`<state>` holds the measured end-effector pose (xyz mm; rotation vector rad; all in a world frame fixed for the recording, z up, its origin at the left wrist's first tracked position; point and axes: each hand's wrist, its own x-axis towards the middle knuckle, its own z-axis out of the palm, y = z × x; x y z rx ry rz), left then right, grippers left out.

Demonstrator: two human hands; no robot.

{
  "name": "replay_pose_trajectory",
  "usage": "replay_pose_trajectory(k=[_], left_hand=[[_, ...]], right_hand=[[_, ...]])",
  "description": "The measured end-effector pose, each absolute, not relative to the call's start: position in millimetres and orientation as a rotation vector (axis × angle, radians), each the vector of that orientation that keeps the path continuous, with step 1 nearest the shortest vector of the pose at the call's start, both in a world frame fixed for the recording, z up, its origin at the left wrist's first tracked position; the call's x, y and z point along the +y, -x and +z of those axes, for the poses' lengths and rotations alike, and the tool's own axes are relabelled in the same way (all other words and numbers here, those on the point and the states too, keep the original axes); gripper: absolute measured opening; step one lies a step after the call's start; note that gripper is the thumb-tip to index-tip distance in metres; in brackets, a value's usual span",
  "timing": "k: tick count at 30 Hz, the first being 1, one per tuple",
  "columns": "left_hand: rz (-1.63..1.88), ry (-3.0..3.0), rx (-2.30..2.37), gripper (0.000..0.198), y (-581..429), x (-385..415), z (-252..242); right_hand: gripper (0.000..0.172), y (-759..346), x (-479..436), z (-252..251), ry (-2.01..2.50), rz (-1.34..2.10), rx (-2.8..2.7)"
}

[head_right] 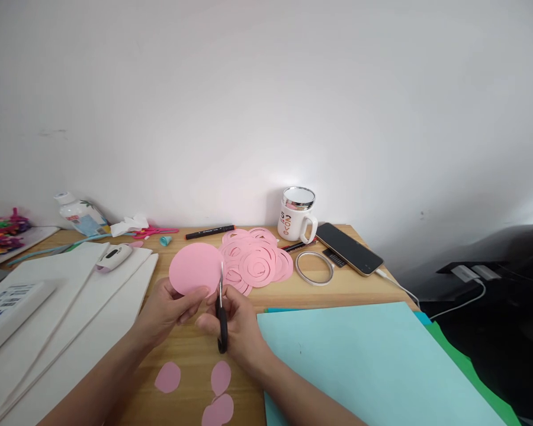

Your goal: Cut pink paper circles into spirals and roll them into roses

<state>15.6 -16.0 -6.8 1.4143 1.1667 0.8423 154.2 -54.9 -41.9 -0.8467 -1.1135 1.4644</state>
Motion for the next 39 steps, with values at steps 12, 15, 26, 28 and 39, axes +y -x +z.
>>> replay_pose_trajectory(k=[12,15,26,28,39], left_hand=[[0.912,-1.329,1.095,0.039,-17,-14,-6],[0.918,-1.257,1.042,0.037,-19,-14,-6],[0.848,-1.344,1.181,0.032,-17,-17,-11],[0.844,-1.354,1.192,0.032,-18,-18,-7],[0.876,-1.383,1.195,0.033,-18,-17,-3]], right_hand=[[0.023,-152,-54,-45,0.855,1.488,-1.028],[0.023,-151,-55,-44,0.86,1.484,-1.036],[0.035,-153,-53,-45,0.789,1.423,-1.147],[0.038,-155,-52,-43,0.775,1.409,-1.153],[0.034,-155,-54,-42,0.79,1.461,-1.129]])
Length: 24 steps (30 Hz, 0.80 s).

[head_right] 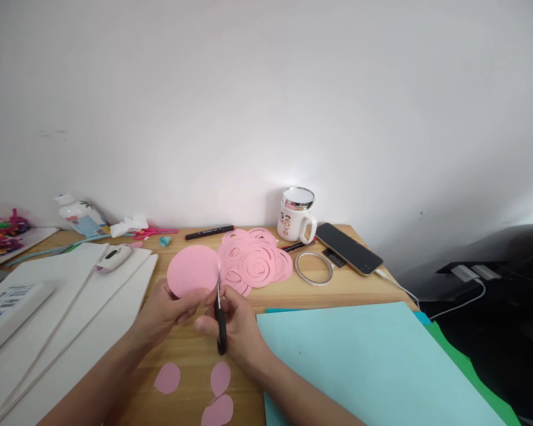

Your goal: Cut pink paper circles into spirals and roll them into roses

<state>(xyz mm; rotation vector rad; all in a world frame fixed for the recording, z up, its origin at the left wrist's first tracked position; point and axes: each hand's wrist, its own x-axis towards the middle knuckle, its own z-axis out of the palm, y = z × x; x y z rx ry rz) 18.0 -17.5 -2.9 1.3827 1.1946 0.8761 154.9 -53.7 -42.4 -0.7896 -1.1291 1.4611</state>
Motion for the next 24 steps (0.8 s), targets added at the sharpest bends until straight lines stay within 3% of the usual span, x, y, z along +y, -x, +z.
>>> replay_pose_trajectory(k=[13,24], left_hand=[[0.824,-1.332,1.039,0.042,-14.6,-13.1,-11.6],[0.846,-1.355,1.124,0.039,-15.4,-14.8,-10.8]], right_hand=[[0.023,-152.3,-53.0,-43.0,0.849,1.512,-1.031],[0.033,-153.8,-54.1,-43.6,0.85,1.456,-1.104]])
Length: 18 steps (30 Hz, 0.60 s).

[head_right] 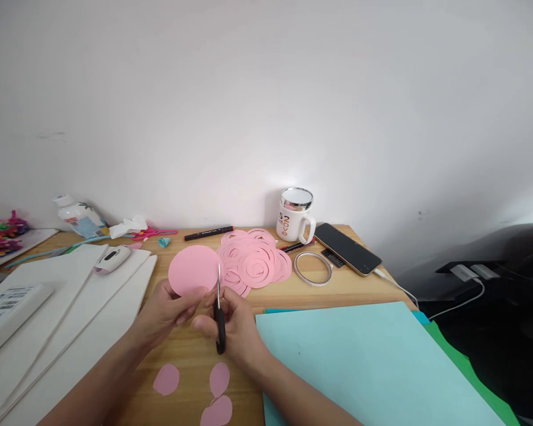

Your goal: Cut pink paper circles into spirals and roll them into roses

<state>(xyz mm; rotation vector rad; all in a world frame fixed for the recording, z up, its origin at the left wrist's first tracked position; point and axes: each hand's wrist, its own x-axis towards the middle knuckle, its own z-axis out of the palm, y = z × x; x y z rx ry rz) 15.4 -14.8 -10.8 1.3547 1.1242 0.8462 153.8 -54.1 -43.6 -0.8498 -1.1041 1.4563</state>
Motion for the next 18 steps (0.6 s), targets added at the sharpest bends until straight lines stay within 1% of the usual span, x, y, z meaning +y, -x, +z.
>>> replay_pose_trajectory(k=[3,7,10,13,18], left_hand=[[0.801,-1.387,1.133,0.037,-14.1,-15.0,-10.9],[0.801,-1.422,1.131,0.04,-13.1,-13.7,-11.3],[0.816,-1.411,1.129,0.041,-13.5,-13.1,-11.4],[0.823,-1.391,1.141,0.038,-13.9,-13.2,-11.2],[0.815,-1.395,1.153,0.037,-14.2,-13.5,-9.0]], right_hand=[[0.04,-156.6,-51.7,-40.6,0.803,1.42,-1.129],[0.043,-157.4,-50.0,-40.8,0.805,1.432,-1.109],[0.043,-156.8,-50.3,-42.4,0.8,1.471,-1.105],[0.043,-156.5,-50.9,-43.7,0.803,1.485,-1.101],[0.038,-156.3,-51.6,-45.2,0.832,1.475,-1.08]])
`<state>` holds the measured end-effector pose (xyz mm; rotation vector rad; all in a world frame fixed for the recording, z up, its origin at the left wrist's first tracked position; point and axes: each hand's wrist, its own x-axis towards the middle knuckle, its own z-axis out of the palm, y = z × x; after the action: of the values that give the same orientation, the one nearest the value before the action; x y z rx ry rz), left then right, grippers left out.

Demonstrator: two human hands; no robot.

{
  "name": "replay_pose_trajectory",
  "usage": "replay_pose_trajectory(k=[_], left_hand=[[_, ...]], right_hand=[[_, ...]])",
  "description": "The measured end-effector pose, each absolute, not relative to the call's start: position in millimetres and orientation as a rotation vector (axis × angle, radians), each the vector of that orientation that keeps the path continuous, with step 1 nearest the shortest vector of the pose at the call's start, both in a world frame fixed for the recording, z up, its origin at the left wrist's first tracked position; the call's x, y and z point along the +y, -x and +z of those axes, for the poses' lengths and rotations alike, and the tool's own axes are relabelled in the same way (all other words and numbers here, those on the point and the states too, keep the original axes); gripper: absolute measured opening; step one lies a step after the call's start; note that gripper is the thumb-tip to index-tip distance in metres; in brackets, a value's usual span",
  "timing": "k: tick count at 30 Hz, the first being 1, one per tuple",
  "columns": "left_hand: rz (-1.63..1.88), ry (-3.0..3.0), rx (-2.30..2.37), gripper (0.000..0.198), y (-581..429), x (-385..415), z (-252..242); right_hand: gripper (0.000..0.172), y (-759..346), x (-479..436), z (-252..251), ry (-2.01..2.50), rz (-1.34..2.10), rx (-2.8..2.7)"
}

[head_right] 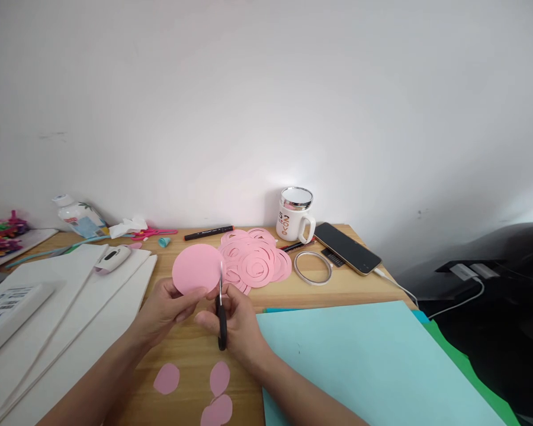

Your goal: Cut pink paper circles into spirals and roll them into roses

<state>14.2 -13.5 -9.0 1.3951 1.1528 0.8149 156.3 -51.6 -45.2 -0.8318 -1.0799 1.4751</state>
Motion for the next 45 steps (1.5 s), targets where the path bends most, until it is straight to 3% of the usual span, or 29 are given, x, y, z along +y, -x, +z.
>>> replay_pose_trajectory(k=[14,32,45], left_hand=[[0.856,-1.305,1.099,0.041,-17.4,-12.6,-5.1],[0.848,-1.319,1.187,0.037,-15.2,-10.3,-7.8],[0.865,-1.306,1.21,0.037,-10.3,-7.5,-6.0]], right_hand=[[0.026,-153.2,-50.7,-51.4,0.874,1.505,-1.007],[0.05,-155.5,-48.5,-49.5,0.846,1.476,-1.079],[0.039,-151.3,-45.4,-43.9,0.891,1.463,-1.056]])
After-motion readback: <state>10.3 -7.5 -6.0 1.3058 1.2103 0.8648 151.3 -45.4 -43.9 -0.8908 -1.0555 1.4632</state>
